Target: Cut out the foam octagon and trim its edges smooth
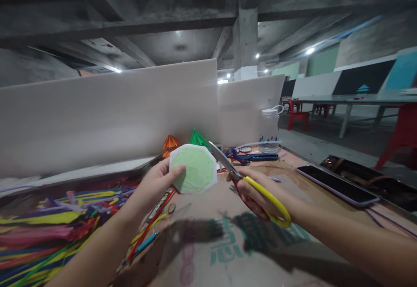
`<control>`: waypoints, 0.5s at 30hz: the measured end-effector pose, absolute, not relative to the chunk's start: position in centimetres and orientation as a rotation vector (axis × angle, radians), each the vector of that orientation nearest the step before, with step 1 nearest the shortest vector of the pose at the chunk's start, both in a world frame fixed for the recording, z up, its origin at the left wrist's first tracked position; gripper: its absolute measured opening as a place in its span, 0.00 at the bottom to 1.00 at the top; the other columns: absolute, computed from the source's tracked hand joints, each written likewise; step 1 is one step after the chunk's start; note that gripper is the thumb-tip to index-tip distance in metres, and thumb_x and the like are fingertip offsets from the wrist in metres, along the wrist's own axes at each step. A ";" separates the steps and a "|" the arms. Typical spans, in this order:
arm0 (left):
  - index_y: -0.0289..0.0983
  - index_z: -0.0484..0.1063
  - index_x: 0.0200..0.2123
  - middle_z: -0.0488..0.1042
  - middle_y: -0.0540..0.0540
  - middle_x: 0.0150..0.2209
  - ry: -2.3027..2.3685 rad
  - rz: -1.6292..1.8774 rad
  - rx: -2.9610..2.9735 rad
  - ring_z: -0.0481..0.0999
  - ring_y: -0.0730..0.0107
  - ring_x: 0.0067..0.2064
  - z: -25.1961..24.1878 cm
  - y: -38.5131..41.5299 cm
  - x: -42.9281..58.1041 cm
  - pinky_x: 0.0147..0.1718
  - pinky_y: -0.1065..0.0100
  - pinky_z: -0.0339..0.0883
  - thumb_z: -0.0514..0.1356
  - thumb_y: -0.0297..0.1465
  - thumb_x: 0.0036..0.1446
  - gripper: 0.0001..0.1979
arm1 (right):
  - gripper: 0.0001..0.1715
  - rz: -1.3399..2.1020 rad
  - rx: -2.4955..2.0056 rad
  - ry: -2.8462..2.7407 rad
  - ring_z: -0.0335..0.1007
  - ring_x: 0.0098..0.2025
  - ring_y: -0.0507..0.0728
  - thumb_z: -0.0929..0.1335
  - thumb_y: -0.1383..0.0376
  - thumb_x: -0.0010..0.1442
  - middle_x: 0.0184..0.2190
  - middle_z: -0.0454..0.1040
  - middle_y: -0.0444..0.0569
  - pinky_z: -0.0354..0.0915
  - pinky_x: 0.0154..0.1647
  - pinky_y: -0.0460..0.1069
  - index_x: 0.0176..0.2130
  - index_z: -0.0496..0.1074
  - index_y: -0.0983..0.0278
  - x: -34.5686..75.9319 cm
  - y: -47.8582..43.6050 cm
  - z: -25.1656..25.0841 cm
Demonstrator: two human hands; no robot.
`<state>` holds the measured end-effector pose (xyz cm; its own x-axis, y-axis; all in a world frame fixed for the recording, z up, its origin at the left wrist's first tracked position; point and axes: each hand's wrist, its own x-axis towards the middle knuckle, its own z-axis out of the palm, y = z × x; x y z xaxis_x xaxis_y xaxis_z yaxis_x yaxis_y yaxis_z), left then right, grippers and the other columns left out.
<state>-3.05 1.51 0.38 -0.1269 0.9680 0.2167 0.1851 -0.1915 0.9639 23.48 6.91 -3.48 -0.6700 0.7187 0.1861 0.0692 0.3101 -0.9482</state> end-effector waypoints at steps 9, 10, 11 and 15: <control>0.44 0.65 0.58 0.72 0.42 0.51 1.318 1.111 1.425 0.76 0.63 0.41 -0.2 1.8 -3.7 0.26 0.69 0.76 0.67 0.38 0.52 0.30 | 0.34 1.659 -0.705 -1.790 0.58 0.17 0.49 0.59 0.35 0.61 0.20 0.64 0.39 0.58 0.18 0.44 0.39 0.65 0.61 23.8 9.0 -3.9; 0.43 0.66 0.57 0.72 0.42 0.51 1.297 1.099 1.469 0.76 0.64 0.41 -0.1 1.8 -3.6 0.28 0.69 0.76 0.67 0.37 0.53 0.28 | 0.32 1.573 -0.698 -1.852 0.59 0.18 0.49 0.62 0.36 0.60 0.21 0.65 0.40 0.58 0.18 0.44 0.41 0.65 0.61 23.9 8.9 -3.6; 0.42 0.67 0.56 0.72 0.42 0.49 1.281 1.084 1.516 0.76 0.65 0.40 -0.1 1.7 -3.4 0.29 0.69 0.76 0.67 0.36 0.53 0.27 | 0.30 1.490 -0.694 -1.910 0.60 0.20 0.49 0.65 0.38 0.59 0.23 0.66 0.41 0.58 0.19 0.44 0.42 0.65 0.61 24.0 8.7 -3.3; 0.37 0.73 0.49 0.75 0.44 0.41 1.308 1.054 1.680 0.75 0.66 0.37 -0.2 1.2 -2.4 0.27 0.73 0.71 0.66 0.37 0.53 0.20 | 0.26 1.271 -0.646 -2.022 0.61 0.23 0.50 0.69 0.45 0.59 0.27 0.66 0.42 0.61 0.23 0.46 0.46 0.64 0.60 24.1 7.3 -1.9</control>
<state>-2.41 1.21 -0.20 0.1398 0.9775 0.1582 0.3624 -0.1992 0.9105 24.14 7.33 -1.91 -0.6639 0.6990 0.2658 0.0634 0.4067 -0.9113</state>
